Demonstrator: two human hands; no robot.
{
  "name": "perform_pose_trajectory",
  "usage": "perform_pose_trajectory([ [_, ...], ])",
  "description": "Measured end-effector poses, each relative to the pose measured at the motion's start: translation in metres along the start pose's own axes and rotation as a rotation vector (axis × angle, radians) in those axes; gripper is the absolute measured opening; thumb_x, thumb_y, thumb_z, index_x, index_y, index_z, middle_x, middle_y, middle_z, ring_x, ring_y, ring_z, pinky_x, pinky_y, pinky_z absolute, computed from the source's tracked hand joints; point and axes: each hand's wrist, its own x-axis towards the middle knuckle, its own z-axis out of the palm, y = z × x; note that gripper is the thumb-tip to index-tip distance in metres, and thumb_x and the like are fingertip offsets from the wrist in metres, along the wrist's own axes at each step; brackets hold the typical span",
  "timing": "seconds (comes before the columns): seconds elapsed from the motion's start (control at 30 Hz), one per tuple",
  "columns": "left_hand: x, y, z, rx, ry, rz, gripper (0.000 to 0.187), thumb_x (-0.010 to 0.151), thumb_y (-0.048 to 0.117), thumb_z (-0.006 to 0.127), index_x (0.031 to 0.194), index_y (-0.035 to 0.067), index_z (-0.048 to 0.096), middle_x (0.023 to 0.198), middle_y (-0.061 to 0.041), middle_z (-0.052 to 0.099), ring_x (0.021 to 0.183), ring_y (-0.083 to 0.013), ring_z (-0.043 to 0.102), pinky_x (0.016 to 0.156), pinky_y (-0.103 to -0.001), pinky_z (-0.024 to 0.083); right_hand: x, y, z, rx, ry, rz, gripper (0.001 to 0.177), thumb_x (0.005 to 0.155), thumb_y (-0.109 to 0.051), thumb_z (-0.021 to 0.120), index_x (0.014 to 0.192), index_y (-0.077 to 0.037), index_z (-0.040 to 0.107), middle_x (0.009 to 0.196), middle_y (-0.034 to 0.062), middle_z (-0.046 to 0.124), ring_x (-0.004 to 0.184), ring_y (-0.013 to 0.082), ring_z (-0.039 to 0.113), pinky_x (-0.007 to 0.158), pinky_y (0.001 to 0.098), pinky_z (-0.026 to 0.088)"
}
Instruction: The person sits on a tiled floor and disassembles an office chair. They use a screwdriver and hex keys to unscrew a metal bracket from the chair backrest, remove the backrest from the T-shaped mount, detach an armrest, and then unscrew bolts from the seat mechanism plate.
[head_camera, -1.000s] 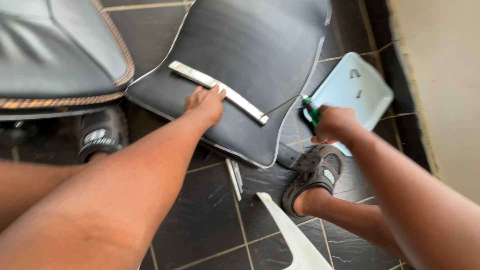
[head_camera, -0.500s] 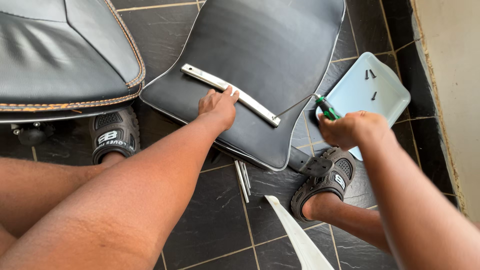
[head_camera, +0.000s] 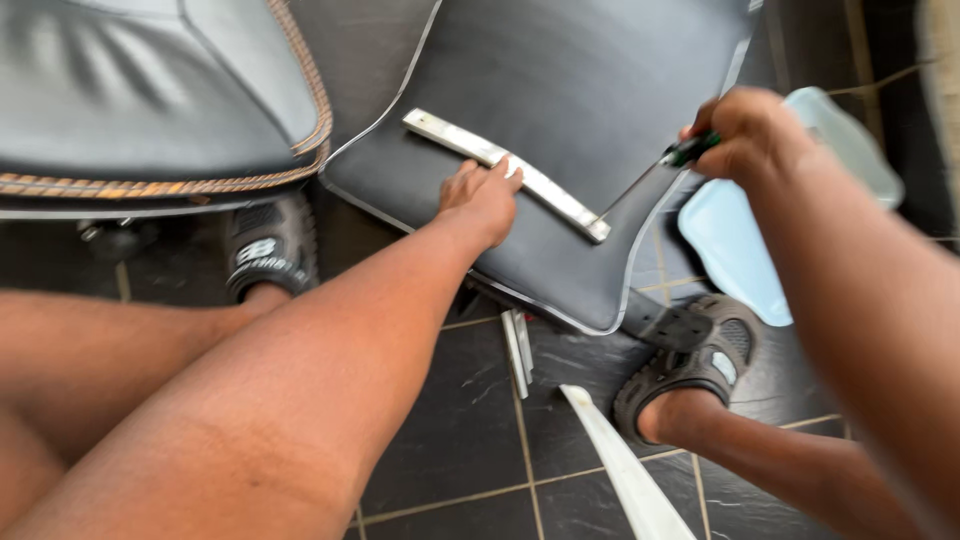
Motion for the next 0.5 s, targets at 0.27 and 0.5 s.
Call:
perform_pose_trajectory([
  [0.27, 0.007, 0.011, -0.003, -0.045, -0.119, -0.102, 0.051, 0.106, 0.027, 0.043, 0.156, 0.032, 0.039, 0.137, -0.005, 0.059, 0.131, -0.0270, 0.049, 0.108, -0.039, 0.044, 0.023, -0.062, 0.020, 0.287, -0.015, -0.214, 0.057, 0.089, 0.000, 0.072, 0.142, -0.010, 0.055, 0.107, 0.0165, 0.069, 0.098, 0.0247, 0.067, 0.080, 0.0428, 0.054],
  [0.5, 0.000, 0.022, -0.013, -0.015, -0.083, 0.046, 0.052, 0.095, 0.011, 0.049, 0.142, 0.031, 0.058, 0.139, 0.001, 0.063, 0.136, -0.0269, 0.050, 0.113, -0.040, 0.042, -0.068, -0.093, 0.045, -0.237, 0.080, -0.884, 0.050, 0.085, -0.002, 0.065, 0.133, -0.015, 0.062, 0.122, 0.0106, 0.070, 0.109, 0.0356, 0.065, 0.091, 0.0477, 0.052],
])
